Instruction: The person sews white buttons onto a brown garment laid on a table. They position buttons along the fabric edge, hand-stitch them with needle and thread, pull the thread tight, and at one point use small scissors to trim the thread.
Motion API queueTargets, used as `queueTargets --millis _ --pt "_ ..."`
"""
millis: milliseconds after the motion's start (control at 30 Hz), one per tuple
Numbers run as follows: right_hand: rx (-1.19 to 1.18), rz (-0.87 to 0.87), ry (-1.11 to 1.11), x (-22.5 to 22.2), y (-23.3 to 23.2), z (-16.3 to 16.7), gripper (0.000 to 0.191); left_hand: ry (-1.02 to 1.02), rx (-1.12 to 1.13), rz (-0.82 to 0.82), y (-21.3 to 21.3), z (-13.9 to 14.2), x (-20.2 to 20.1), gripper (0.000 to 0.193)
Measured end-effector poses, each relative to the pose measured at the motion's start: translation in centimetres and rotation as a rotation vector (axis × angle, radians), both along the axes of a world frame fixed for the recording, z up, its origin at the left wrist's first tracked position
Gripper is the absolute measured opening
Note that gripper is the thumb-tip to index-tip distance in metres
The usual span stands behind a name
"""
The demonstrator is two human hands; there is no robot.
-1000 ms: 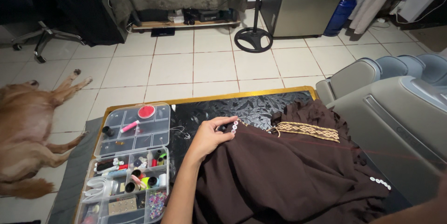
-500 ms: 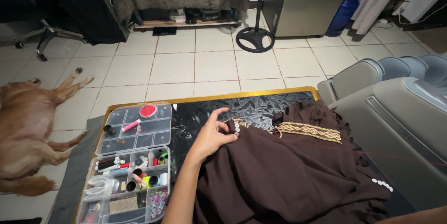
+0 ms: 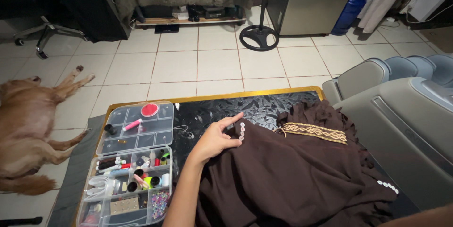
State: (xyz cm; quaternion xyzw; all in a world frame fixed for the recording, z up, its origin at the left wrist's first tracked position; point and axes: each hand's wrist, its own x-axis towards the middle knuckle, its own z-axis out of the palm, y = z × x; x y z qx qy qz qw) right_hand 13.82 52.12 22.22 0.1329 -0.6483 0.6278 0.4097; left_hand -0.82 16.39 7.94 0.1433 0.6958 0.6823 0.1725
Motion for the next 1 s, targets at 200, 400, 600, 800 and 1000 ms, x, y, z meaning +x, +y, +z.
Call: queueTargets --millis 200,400,600,800,1000 --pt "0.322 0.106 -0.324 -1.9 -4.5 1.7 0.021 -0.131 0.096 -0.024 -0.2 -0.3 -0.2 0.07" --pt "0.591 0.346 -0.296 -7.6 -11.8 0.9 0.01 0.001 0.04 -0.014 -0.2 -0.7 -0.2 0.048" --pt "0.815 0.261 -0.321 -9.6 -14.9 -3.2 0.009 0.007 0.061 -0.021 -0.3 -0.7 -0.3 0.056" --pt "1.133 -0.03 -0.082 -10.7 -16.2 -7.6 0.012 0.006 0.031 0.006 -0.2 -0.9 -0.2 0.055" --pt "1.253 -0.169 -0.045 -10.9 -16.7 -9.1 0.016 0.023 -0.013 0.02 -0.2 -0.1 0.2 0.058"
